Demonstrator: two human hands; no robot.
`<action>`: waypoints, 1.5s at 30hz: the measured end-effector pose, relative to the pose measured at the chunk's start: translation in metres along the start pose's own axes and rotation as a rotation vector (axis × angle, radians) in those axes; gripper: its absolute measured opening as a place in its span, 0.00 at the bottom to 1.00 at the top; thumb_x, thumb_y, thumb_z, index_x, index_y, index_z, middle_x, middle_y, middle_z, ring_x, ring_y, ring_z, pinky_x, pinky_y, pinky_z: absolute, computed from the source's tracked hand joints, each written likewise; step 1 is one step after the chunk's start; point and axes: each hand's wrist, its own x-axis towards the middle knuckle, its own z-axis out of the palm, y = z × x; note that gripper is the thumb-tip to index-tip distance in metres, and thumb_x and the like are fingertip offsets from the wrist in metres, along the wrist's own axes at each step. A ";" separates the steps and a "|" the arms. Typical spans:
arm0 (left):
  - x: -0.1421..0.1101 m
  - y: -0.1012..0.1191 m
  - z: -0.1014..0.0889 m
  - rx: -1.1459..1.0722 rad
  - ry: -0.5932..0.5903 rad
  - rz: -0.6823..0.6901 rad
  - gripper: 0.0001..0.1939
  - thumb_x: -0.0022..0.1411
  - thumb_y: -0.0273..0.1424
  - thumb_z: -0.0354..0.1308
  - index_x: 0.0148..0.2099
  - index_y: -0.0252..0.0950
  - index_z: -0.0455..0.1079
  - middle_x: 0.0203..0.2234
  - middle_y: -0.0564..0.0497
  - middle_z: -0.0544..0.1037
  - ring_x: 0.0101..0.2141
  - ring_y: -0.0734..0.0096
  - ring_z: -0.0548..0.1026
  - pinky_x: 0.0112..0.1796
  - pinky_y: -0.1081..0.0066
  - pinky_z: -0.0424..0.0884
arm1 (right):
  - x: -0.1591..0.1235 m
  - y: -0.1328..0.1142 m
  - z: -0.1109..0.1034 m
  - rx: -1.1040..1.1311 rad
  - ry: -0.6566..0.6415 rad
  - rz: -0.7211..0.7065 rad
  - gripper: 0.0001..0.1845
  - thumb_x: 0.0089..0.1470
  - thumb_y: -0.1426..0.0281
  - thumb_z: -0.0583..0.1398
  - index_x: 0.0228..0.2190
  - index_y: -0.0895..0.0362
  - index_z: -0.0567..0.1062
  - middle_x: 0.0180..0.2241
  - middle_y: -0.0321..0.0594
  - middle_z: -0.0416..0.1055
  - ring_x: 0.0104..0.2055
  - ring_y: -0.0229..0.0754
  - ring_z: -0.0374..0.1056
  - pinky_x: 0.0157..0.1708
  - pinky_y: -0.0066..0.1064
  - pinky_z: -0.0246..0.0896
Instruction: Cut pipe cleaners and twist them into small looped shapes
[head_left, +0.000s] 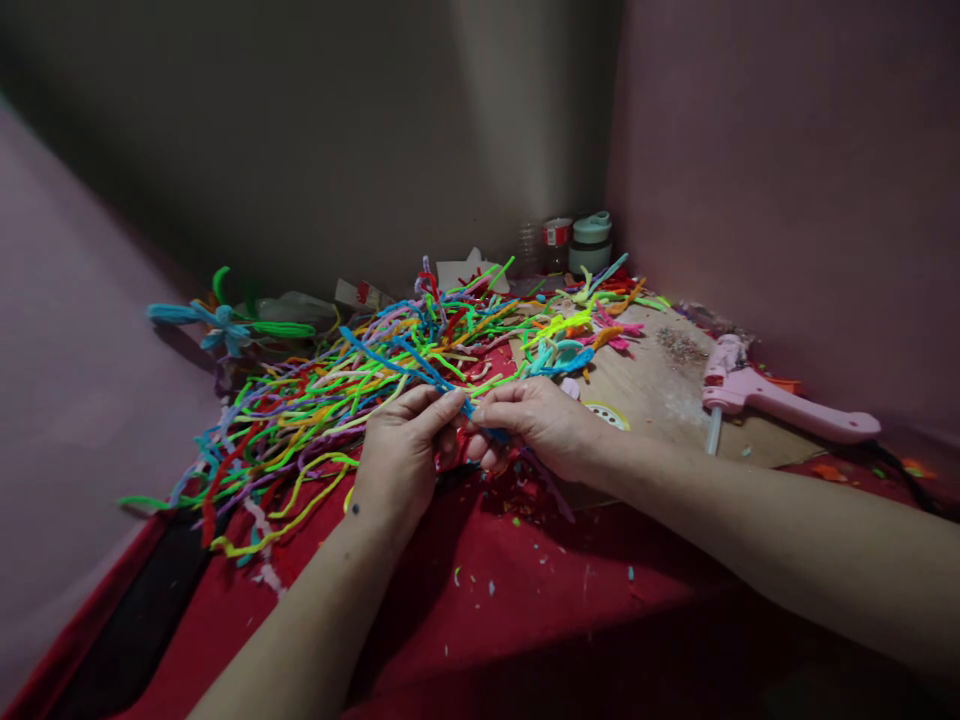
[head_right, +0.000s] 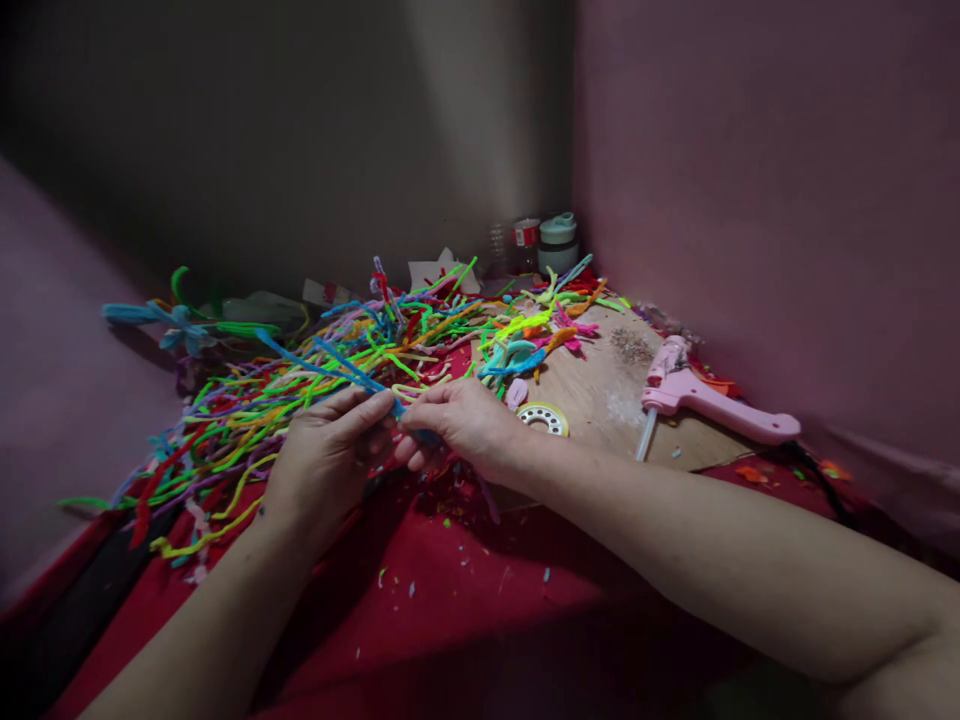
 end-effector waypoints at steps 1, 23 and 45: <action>0.000 0.000 0.000 0.004 -0.002 0.005 0.13 0.53 0.33 0.62 0.22 0.34 0.62 0.13 0.59 0.63 0.15 0.82 0.59 0.18 0.77 0.57 | -0.001 0.000 0.000 0.003 -0.006 0.005 0.08 0.50 0.75 0.56 0.21 0.62 0.72 0.20 0.39 0.72 0.18 0.32 0.66 0.20 0.24 0.63; -0.003 0.002 -0.002 0.159 -0.001 0.009 0.11 0.52 0.35 0.62 0.24 0.34 0.68 0.13 0.57 0.65 0.14 0.81 0.59 0.17 0.77 0.55 | 0.005 0.004 -0.005 0.072 -0.023 -0.024 0.07 0.49 0.76 0.55 0.23 0.62 0.72 0.18 0.39 0.72 0.17 0.33 0.66 0.19 0.23 0.62; -0.013 0.027 -0.018 1.121 -0.286 0.643 0.11 0.57 0.30 0.53 0.23 0.37 0.67 0.18 0.51 0.69 0.24 0.69 0.63 0.28 0.69 0.57 | -0.001 -0.006 -0.009 -0.339 -0.202 -0.051 0.06 0.43 0.75 0.56 0.18 0.60 0.69 0.11 0.32 0.64 0.14 0.31 0.57 0.16 0.23 0.53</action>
